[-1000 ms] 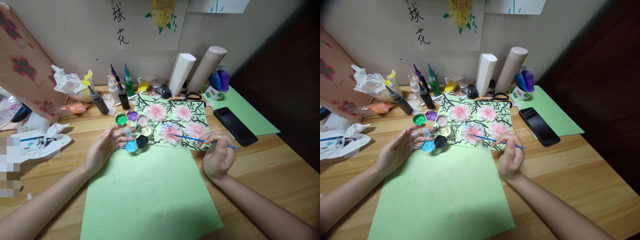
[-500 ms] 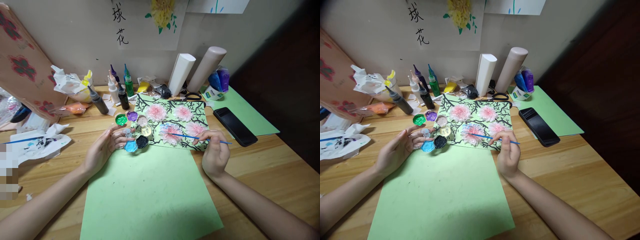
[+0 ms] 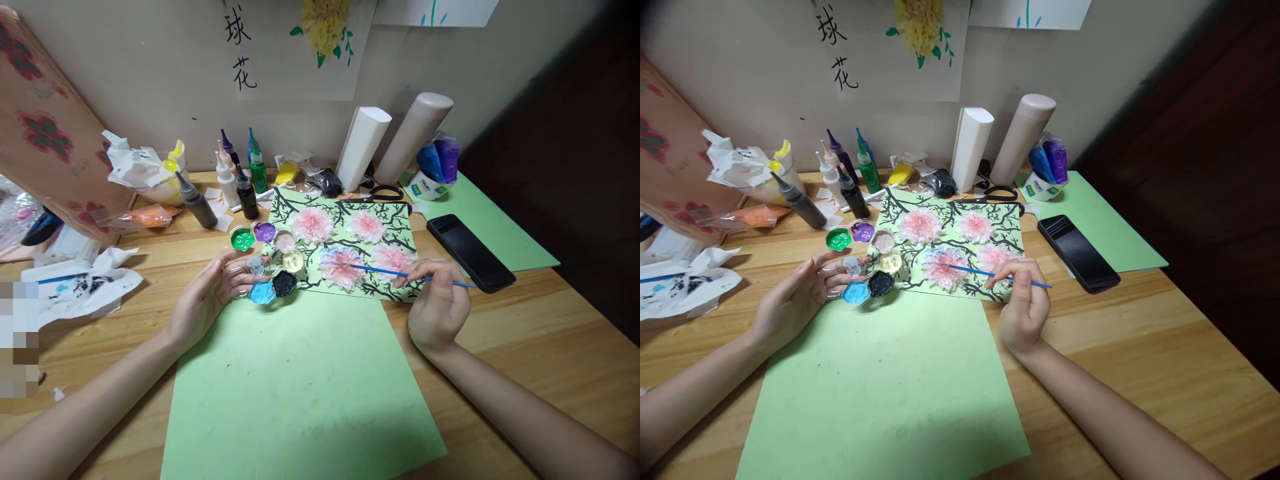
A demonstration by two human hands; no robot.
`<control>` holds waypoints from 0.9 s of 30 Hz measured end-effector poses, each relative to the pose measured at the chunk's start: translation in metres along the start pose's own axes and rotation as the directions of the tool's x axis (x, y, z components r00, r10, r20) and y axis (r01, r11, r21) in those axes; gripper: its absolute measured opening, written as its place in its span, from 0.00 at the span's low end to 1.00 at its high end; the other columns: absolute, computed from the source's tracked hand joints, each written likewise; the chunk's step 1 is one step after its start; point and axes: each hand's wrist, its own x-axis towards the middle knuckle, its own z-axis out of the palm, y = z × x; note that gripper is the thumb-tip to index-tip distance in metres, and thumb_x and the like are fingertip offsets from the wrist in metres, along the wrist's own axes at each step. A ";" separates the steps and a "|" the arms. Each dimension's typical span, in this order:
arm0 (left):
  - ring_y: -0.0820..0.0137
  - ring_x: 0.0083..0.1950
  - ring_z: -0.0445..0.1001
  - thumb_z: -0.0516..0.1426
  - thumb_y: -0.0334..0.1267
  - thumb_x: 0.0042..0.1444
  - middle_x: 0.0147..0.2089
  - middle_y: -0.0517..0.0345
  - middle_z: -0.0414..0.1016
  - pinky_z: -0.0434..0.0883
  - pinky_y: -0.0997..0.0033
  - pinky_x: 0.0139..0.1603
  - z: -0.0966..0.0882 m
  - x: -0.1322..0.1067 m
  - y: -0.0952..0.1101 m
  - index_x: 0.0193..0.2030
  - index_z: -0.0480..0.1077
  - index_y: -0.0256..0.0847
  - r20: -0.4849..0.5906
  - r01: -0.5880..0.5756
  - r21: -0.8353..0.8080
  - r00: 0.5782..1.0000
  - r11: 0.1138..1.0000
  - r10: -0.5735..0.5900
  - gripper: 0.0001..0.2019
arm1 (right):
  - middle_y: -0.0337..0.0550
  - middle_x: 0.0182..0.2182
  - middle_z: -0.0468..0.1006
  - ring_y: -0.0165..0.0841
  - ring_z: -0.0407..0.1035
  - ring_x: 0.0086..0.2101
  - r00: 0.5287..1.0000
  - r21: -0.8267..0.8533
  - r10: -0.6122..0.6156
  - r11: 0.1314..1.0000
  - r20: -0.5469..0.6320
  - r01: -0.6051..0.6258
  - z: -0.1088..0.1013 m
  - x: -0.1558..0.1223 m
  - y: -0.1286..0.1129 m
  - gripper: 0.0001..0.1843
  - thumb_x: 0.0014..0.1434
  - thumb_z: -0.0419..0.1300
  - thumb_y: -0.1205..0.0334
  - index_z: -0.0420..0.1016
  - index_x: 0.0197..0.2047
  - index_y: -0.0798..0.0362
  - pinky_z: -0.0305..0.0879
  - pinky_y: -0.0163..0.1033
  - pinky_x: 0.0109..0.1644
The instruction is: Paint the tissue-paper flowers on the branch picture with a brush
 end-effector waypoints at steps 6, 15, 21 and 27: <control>0.60 0.50 0.75 0.48 0.45 0.63 0.54 0.49 0.73 0.69 0.66 0.47 0.001 0.001 0.001 0.51 0.66 0.41 0.008 0.001 0.006 1.000 1.000 -0.001 0.16 | 0.39 0.20 0.67 0.34 0.64 0.25 0.996 -0.050 -0.082 0.995 0.028 0.083 0.000 0.001 0.001 0.20 0.65 0.45 0.56 0.68 0.25 0.51 0.59 0.43 0.32; 0.60 0.49 0.75 0.50 0.45 0.62 0.53 0.49 0.74 0.70 0.66 0.46 0.000 0.002 0.000 0.51 0.67 0.41 -0.006 -0.001 -0.008 1.000 1.000 0.001 0.16 | 0.39 0.16 0.66 0.38 0.63 0.24 0.978 -0.052 -0.209 0.977 0.008 0.209 -0.003 0.000 0.000 0.19 0.65 0.46 0.55 0.68 0.25 0.46 0.58 0.45 0.31; 0.60 0.50 0.75 0.50 0.45 0.62 0.53 0.49 0.74 0.70 0.66 0.46 0.000 0.001 0.000 0.51 0.67 0.41 -0.008 0.007 -0.008 1.000 1.000 -0.007 0.16 | 0.38 0.17 0.64 0.37 0.62 0.23 0.979 -0.069 -0.194 0.979 -0.063 0.189 -0.006 0.006 0.003 0.18 0.64 0.46 0.54 0.67 0.25 0.47 0.58 0.45 0.31; 0.59 0.50 0.75 0.49 0.45 0.62 0.54 0.49 0.73 0.69 0.65 0.47 -0.001 0.000 0.000 0.52 0.66 0.42 -0.008 0.012 -0.001 1.000 1.000 -0.012 0.16 | 0.38 0.18 0.64 0.35 0.63 0.23 0.990 -0.004 -0.137 0.991 -0.019 0.137 -0.006 0.009 0.003 0.18 0.64 0.46 0.57 0.68 0.25 0.49 0.58 0.44 0.31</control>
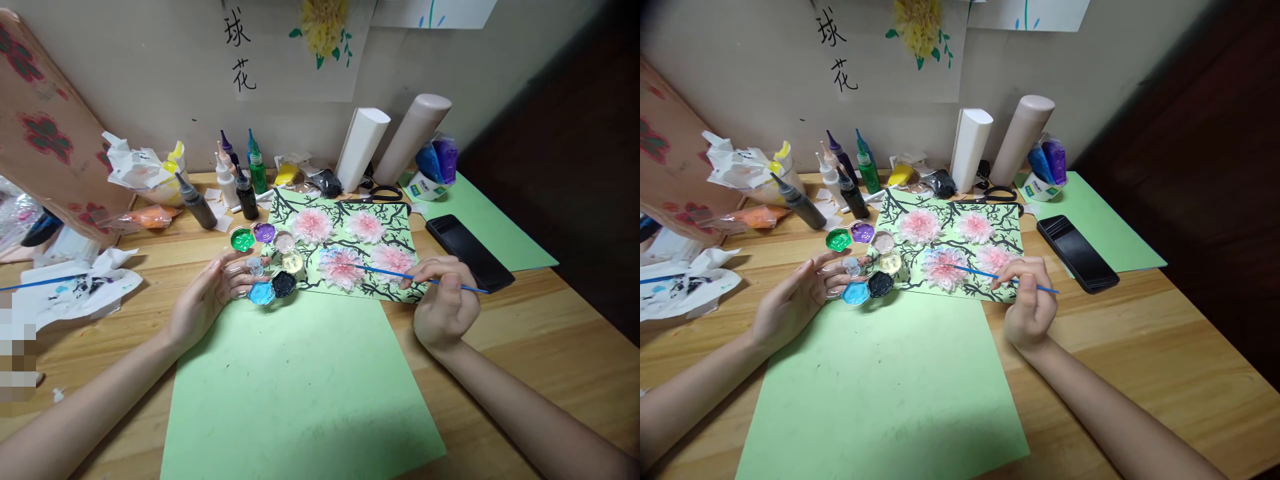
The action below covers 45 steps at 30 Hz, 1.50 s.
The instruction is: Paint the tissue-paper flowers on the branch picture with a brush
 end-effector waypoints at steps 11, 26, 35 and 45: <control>0.60 0.50 0.74 0.50 0.45 0.61 0.54 0.48 0.73 0.69 0.65 0.47 0.003 0.001 0.001 0.52 0.66 0.40 -0.020 -0.009 0.002 1.000 1.000 0.009 0.17 | 0.43 0.34 0.77 0.37 0.70 0.38 0.861 0.046 -0.107 0.994 0.497 0.097 0.004 -0.020 -0.028 0.13 0.64 0.45 0.60 0.69 0.43 0.49 0.61 0.46 0.42; 0.60 0.50 0.75 0.50 0.43 0.62 0.56 0.48 0.72 0.72 0.67 0.45 0.003 0.001 0.001 0.53 0.65 0.40 0.006 -0.007 -0.033 1.000 0.999 0.008 0.16 | 0.46 0.43 0.78 0.35 0.67 0.44 0.623 0.139 -0.199 0.980 0.757 0.144 0.004 -0.021 -0.035 0.18 0.66 0.43 0.62 0.67 0.53 0.51 0.65 0.43 0.46; 0.59 0.49 0.75 0.50 0.43 0.62 0.54 0.47 0.73 0.72 0.68 0.43 0.004 0.000 0.002 0.53 0.65 0.38 -0.021 0.001 -0.034 1.000 0.999 -0.002 0.16 | 0.40 0.30 0.74 0.34 0.72 0.34 0.982 0.129 0.132 0.980 0.137 -0.150 0.000 -0.004 0.002 0.11 0.64 0.49 0.62 0.73 0.36 0.49 0.65 0.43 0.42; 0.60 0.49 0.75 0.49 0.42 0.63 0.55 0.46 0.73 0.73 0.68 0.43 0.002 0.000 0.001 0.53 0.66 0.38 -0.015 -0.008 -0.034 1.000 0.999 0.008 0.16 | 0.40 0.26 0.73 0.34 0.71 0.31 0.976 0.038 0.118 0.991 0.181 -0.127 0.000 -0.003 0.002 0.15 0.64 0.49 0.59 0.71 0.31 0.52 0.65 0.43 0.37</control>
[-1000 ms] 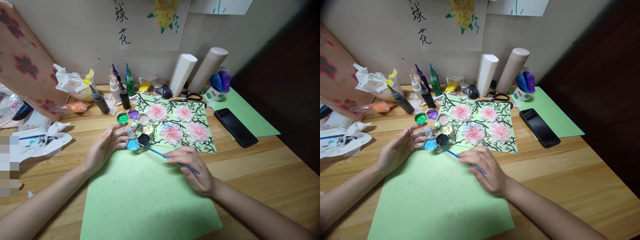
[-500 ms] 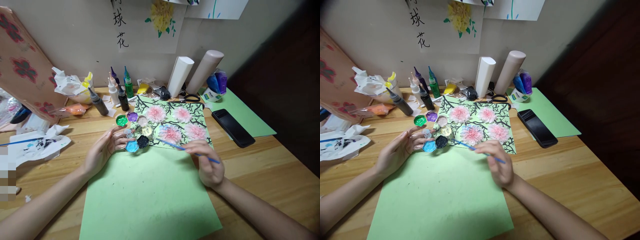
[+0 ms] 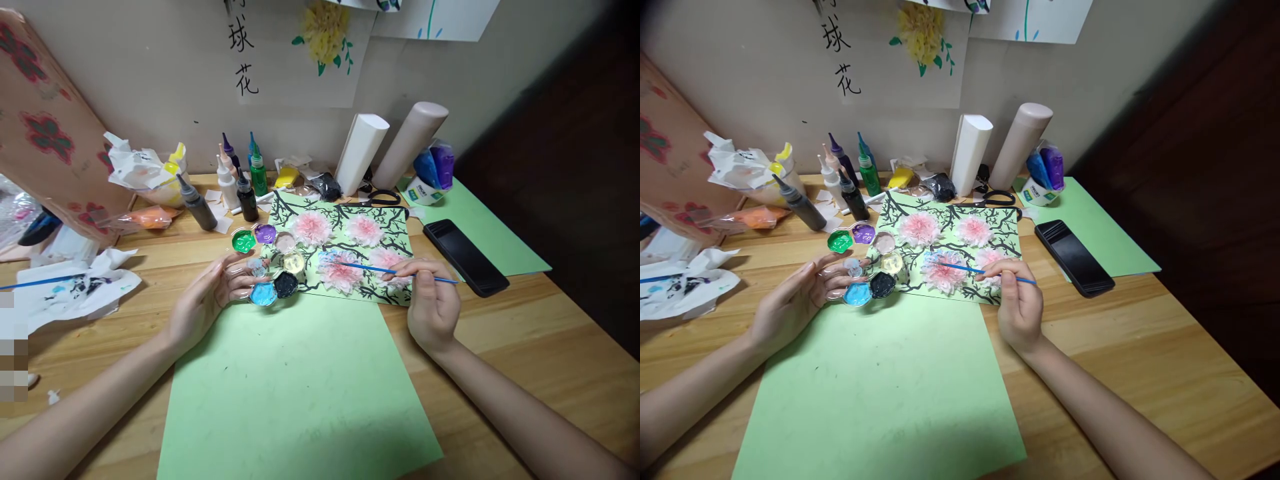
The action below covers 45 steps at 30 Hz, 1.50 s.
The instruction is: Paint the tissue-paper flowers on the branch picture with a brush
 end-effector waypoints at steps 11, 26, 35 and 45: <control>0.61 0.49 0.76 0.49 0.43 0.63 0.53 0.49 0.74 0.73 0.70 0.43 0.001 0.000 0.001 0.52 0.67 0.39 0.008 0.004 0.019 1.000 1.000 -0.005 0.16 | 0.41 0.28 0.74 0.35 0.71 0.33 0.998 -0.019 0.006 1.000 0.061 -0.005 -0.002 -0.001 -0.001 0.14 0.65 0.48 0.59 0.72 0.32 0.52 0.65 0.43 0.39; 0.62 0.48 0.76 0.49 0.42 0.63 0.52 0.50 0.75 0.72 0.70 0.42 0.001 -0.002 0.001 0.51 0.68 0.40 -0.008 0.010 0.016 1.000 1.000 -0.010 0.15 | 0.41 0.26 0.73 0.34 0.70 0.30 0.998 -0.047 -0.055 0.997 0.039 0.056 -0.002 0.002 -0.003 0.15 0.64 0.47 0.61 0.71 0.31 0.52 0.64 0.43 0.37; 0.61 0.48 0.76 0.50 0.42 0.62 0.52 0.48 0.75 0.72 0.68 0.43 0.003 0.000 0.001 0.49 0.69 0.39 -0.022 0.008 0.005 1.000 1.000 -0.008 0.14 | 0.40 0.25 0.73 0.34 0.69 0.29 0.998 -0.053 -0.054 0.997 0.018 0.054 -0.002 0.003 -0.004 0.15 0.64 0.48 0.62 0.71 0.30 0.51 0.63 0.42 0.36; 0.61 0.48 0.76 0.50 0.42 0.62 0.53 0.48 0.74 0.71 0.67 0.44 0.002 -0.002 0.002 0.50 0.69 0.39 -0.023 0.010 -0.002 1.000 1.000 -0.010 0.15 | 0.40 0.24 0.72 0.35 0.68 0.28 0.992 -0.052 -0.120 0.992 -0.025 0.119 -0.003 0.002 -0.003 0.13 0.63 0.48 0.61 0.70 0.31 0.49 0.62 0.44 0.35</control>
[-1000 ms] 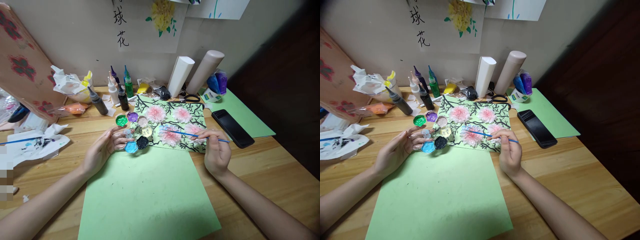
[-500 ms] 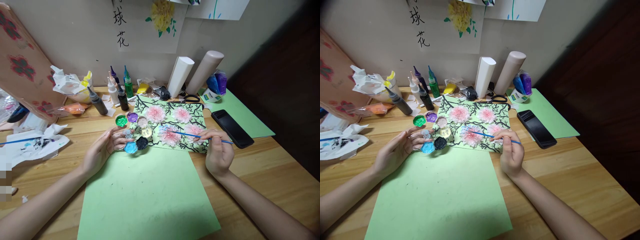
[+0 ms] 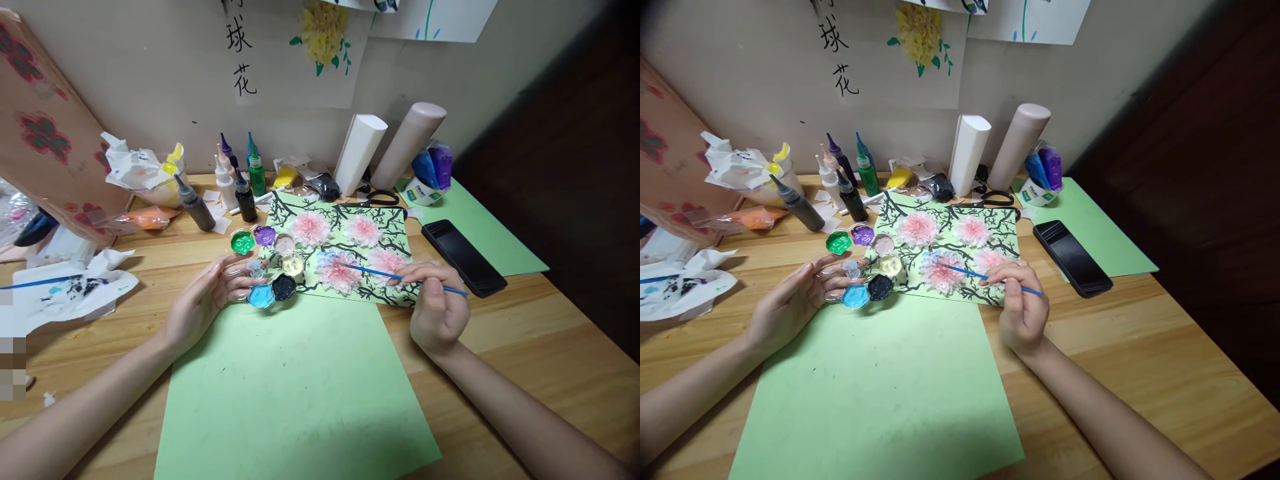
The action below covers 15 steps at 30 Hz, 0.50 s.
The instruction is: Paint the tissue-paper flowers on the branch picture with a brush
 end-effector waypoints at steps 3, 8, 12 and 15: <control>0.61 0.48 0.76 0.50 0.43 0.62 0.52 0.49 0.75 0.71 0.68 0.43 0.000 0.000 0.000 0.50 0.69 0.39 0.000 0.002 0.004 1.000 1.000 -0.002 0.15 | 0.41 0.27 0.74 0.36 0.68 0.31 0.999 0.078 -0.025 0.997 0.020 0.024 0.003 -0.006 -0.004 0.10 0.62 0.49 0.60 0.70 0.34 0.49 0.62 0.45 0.36; 0.59 0.49 0.76 0.51 0.42 0.61 0.52 0.49 0.75 0.70 0.66 0.45 0.000 0.001 -0.002 0.51 0.67 0.39 -0.007 0.000 0.021 1.000 1.000 0.001 0.15 | 0.45 0.38 0.76 0.38 0.69 0.41 0.924 0.131 0.004 0.990 0.384 -0.059 0.008 -0.021 -0.021 0.11 0.64 0.46 0.63 0.68 0.42 0.49 0.63 0.47 0.44; 0.58 0.49 0.75 0.51 0.42 0.61 0.53 0.48 0.74 0.70 0.65 0.46 0.000 0.000 -0.002 0.52 0.67 0.39 0.003 -0.008 0.026 1.000 1.000 0.008 0.15 | 0.46 0.41 0.77 0.37 0.69 0.44 0.800 0.123 -0.090 0.992 0.593 0.020 0.010 -0.024 -0.031 0.13 0.64 0.44 0.64 0.67 0.46 0.48 0.65 0.46 0.45; 0.59 0.49 0.76 0.52 0.42 0.60 0.53 0.48 0.75 0.70 0.66 0.45 0.001 0.000 -0.002 0.51 0.68 0.39 0.006 -0.015 0.023 1.000 1.000 0.015 0.15 | 0.46 0.41 0.77 0.36 0.69 0.44 0.776 0.118 -0.116 0.992 0.619 0.055 0.012 -0.021 -0.032 0.14 0.64 0.44 0.64 0.68 0.47 0.48 0.66 0.44 0.46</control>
